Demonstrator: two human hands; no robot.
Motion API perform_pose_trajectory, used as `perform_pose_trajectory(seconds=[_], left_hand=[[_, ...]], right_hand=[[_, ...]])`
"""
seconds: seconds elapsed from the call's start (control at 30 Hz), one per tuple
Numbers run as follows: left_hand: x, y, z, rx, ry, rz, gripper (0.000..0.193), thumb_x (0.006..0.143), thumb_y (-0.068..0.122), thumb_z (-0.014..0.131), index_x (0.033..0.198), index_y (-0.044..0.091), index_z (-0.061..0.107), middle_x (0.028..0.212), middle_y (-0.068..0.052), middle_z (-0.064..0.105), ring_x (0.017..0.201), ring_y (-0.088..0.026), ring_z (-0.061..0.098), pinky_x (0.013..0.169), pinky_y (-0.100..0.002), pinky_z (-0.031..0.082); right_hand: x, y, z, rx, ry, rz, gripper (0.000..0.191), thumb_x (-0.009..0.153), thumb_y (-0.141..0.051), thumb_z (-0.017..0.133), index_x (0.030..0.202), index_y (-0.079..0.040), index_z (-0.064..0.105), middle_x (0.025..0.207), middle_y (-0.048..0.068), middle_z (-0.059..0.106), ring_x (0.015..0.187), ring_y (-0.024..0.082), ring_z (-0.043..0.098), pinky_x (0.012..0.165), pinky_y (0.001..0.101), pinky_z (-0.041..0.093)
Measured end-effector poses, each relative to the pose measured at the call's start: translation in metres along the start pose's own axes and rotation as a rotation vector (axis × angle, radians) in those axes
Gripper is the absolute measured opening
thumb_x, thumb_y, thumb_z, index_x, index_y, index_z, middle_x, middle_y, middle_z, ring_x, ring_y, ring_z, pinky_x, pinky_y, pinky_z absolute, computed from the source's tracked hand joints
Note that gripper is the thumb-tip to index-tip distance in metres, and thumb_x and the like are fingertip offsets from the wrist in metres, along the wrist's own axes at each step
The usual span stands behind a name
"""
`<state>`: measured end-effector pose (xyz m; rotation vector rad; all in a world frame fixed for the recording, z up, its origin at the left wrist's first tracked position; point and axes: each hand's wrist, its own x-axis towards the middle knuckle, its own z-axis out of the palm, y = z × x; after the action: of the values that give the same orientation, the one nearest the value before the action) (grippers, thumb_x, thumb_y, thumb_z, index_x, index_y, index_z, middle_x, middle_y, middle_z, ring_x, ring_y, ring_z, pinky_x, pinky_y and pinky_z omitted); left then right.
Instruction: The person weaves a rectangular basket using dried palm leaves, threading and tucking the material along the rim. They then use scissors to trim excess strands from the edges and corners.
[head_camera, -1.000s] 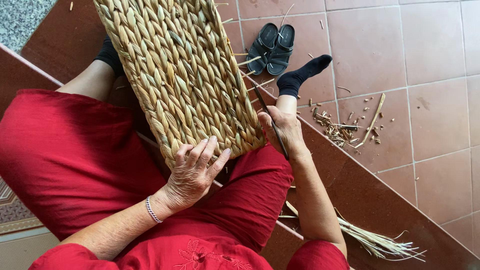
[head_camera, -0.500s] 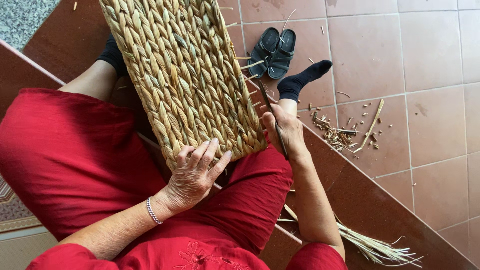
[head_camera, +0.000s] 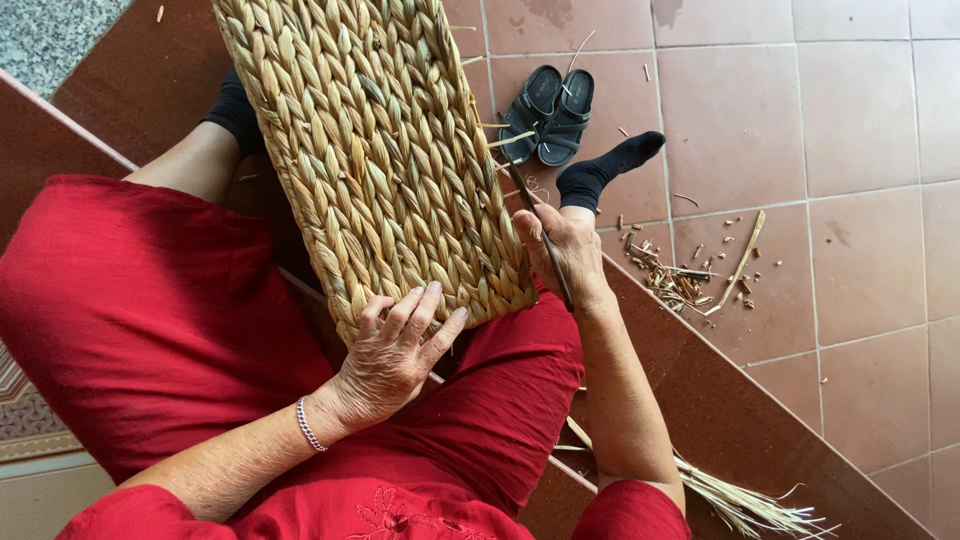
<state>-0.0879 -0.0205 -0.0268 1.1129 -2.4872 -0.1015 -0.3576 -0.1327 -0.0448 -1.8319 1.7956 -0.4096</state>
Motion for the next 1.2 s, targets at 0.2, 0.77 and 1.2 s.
perform_pose_trajectory(seconds=[0.2,0.77,1.2], left_hand=[[0.000,0.000,0.000,-0.023,0.012,0.003,0.062,0.085,0.025,0.067,0.144,0.010,0.058,0.148,-0.022,0.049,0.134,-0.031,0.046,0.106,-0.048,0.032],[0.002,-0.002,0.003,0.022,0.031,0.008,0.058,0.086,0.016,0.068,0.143,0.011,0.059,0.147,-0.020,0.051,0.133,-0.028,0.047,0.107,-0.045,0.032],[0.003,-0.003,0.002,0.007,0.035,0.005,0.058,0.084,0.017,0.068,0.142,0.010,0.060,0.145,-0.021,0.052,0.132,-0.029,0.048,0.105,-0.045,0.032]], right_hand=[[0.001,0.006,0.011,-0.054,0.077,-0.008,0.068,0.103,-0.071,0.032,0.098,-0.013,0.067,0.075,0.018,0.066,0.077,0.039,0.069,0.071,0.0513,0.056],[0.026,-0.021,-0.009,-0.029,-0.024,0.017,0.075,0.095,-0.077,0.035,0.105,-0.011,0.070,0.075,0.018,0.072,0.081,0.038,0.074,0.074,0.0489,0.055],[0.029,-0.023,-0.023,-0.059,-0.003,-0.108,0.064,0.096,-0.071,0.047,0.092,-0.011,0.070,0.069,0.013,0.071,0.072,0.035,0.073,0.068,0.0477,0.055]])
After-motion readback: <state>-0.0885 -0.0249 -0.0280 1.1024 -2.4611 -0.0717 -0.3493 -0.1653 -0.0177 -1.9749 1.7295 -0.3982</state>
